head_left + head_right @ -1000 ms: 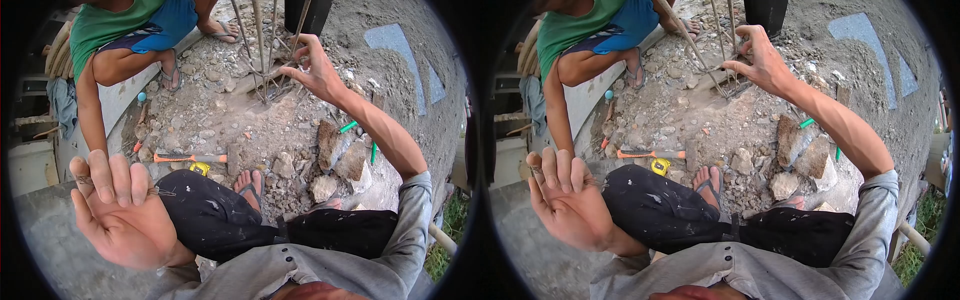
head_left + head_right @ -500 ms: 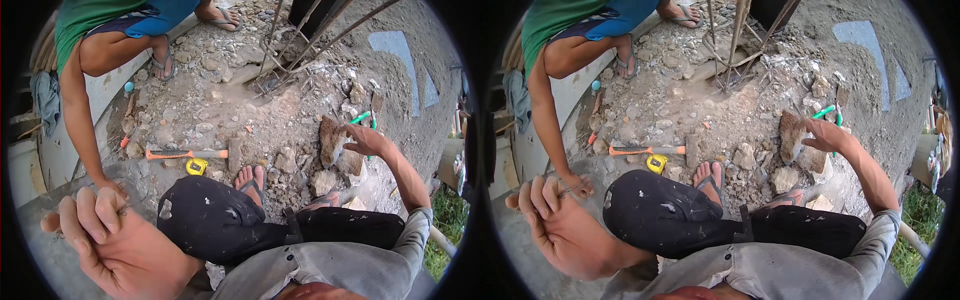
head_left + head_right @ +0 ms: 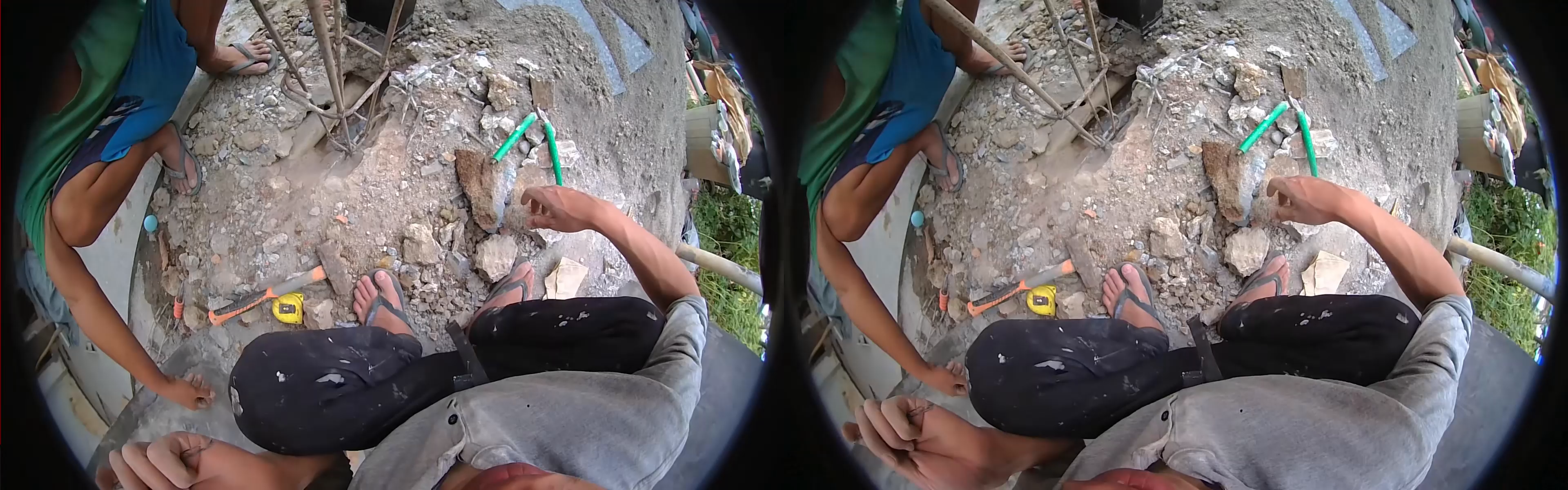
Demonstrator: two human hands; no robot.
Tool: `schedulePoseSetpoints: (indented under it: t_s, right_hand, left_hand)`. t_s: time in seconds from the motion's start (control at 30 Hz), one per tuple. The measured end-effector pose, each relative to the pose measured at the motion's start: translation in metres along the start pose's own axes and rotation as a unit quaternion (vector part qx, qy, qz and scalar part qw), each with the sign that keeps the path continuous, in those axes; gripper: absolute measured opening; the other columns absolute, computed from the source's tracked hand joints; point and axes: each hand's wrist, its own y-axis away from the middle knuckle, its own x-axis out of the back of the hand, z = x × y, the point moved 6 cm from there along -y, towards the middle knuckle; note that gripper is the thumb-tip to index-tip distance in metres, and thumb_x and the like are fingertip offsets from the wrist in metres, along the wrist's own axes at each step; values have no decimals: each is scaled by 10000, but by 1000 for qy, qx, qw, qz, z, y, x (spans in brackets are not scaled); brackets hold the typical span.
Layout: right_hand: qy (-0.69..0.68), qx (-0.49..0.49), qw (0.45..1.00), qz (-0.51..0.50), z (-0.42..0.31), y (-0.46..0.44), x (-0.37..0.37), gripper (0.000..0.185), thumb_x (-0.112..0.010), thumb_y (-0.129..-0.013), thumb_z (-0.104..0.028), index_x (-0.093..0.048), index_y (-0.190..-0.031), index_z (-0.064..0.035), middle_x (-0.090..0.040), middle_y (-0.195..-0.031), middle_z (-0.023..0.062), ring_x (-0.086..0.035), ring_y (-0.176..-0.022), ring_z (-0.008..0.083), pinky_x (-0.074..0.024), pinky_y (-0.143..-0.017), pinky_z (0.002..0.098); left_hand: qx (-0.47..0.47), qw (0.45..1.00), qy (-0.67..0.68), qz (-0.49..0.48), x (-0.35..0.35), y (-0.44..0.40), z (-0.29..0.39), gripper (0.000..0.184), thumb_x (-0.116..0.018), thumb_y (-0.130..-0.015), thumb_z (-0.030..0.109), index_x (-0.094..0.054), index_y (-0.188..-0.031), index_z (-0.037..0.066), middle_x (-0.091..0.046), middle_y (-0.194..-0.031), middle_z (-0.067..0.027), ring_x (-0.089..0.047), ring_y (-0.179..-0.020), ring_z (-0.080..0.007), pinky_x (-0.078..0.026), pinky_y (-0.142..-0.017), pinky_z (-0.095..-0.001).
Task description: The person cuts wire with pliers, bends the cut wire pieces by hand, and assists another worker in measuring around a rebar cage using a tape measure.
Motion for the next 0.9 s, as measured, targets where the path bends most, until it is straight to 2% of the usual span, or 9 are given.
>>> schedulePoseSetpoints:
  t_s: [0.3, 0.4, 0.53, 0.57, 0.6, 0.7, 0.77, 0.8, 0.9]
  right_hand:
    - [10, 12, 1000, 24, 2, -4, 2, 373, -609, -899, -249, -503, -1167, -12, -668, -1006, 221, -644, -955, 372, -494, -833, 448]
    - [14, 4, 1000, 21, -2, -3, 4, 359, -598, -905, -241, -503, -1170, -17, -666, -1008, 220, -641, -953, 376, -492, -836, 452]
    - [15, 17, 1000, 12, 5, -8, -5, 388, -605, -907, -257, -500, -1189, -13, -669, -1011, 209, -643, -949, 368, -491, -839, 444]
    - [19, 24, 999, 10, 5, -9, -6, 388, -605, -907, -257, -500, -1189, -13, -669, -1011, 209, -643, -949, 368, -491, -839, 444]
    - [10, 21, 1000, 3, 5, -9, -9, 388, -606, -908, -259, -502, -1189, -13, -670, -1013, 206, -644, -950, 366, -491, -837, 440]
    - [-7, 14, 1000, -6, 4, -9, -18, 382, -621, -901, -252, -509, -1179, -16, -673, -997, 201, -645, -948, 364, -493, -832, 432]
    - [-5, 21, 1000, -13, 5, -10, -27, 372, -640, -889, -238, -514, -1157, -13, -675, -987, 202, -645, -944, 367, -494, -833, 434]
    - [21, 53, 998, -1, 2, -11, -30, 360, -649, -880, -221, -515, -1140, -12, -677, -991, 206, -645, -945, 370, -496, -829, 436]
    - [11, 50, 999, 1, -3, -10, -28, 346, -642, -882, -223, -516, -1130, -16, -676, -998, 206, -647, -944, 369, -498, -822, 442]
  left_hand:
    - [-20, 998, -56, -28, -1, 5, 15, 262, -409, -998, 107, -607, -1166, 75, -319, -730, 50, -277, -606, -73, -255, -533, -222]
    - [-10, 999, -14, -44, -3, 6, 14, 271, -397, -1007, 111, -593, -1188, 64, -324, -730, 49, -273, -603, -76, -234, -528, -232]
    - [-24, 999, -31, -36, 1, 6, 22, 250, -398, -1018, 158, -589, -1159, 83, -327, -718, 56, -268, -579, -71, -232, -518, -229]
    - [-8, 995, -55, -81, 2, 6, 25, 212, -401, -953, 42, -506, -1137, 56, -336, -744, 30, -282, -603, -82, -250, -548, -241]
    - [10, 989, -79, -124, 0, 8, 27, 249, -405, -889, -74, -422, -1115, 29, -344, -769, 4, -297, -628, -93, -269, -579, -253]
    - [-15, 995, -73, -61, -2, 7, 23, 197, -424, -899, -48, -441, -1079, 32, -326, -708, 23, -245, -548, -76, -219, -507, -235]
    - [-5, 995, -80, -65, 1, 6, 25, 197, -425, -900, -41, -441, -1084, 27, -327, -714, 20, -248, -552, -75, -220, -509, -239]
    - [8, 994, -86, -71, 2, 6, 24, 197, -427, -901, -34, -440, -1090, 23, -327, -719, 16, -251, -556, -75, -222, -511, -244]
    - [-4, 994, -103, -48, 3, 6, 26, 192, -426, -904, -24, -435, -1092, 13, -323, -718, 17, -245, -549, -75, -219, -507, -247]
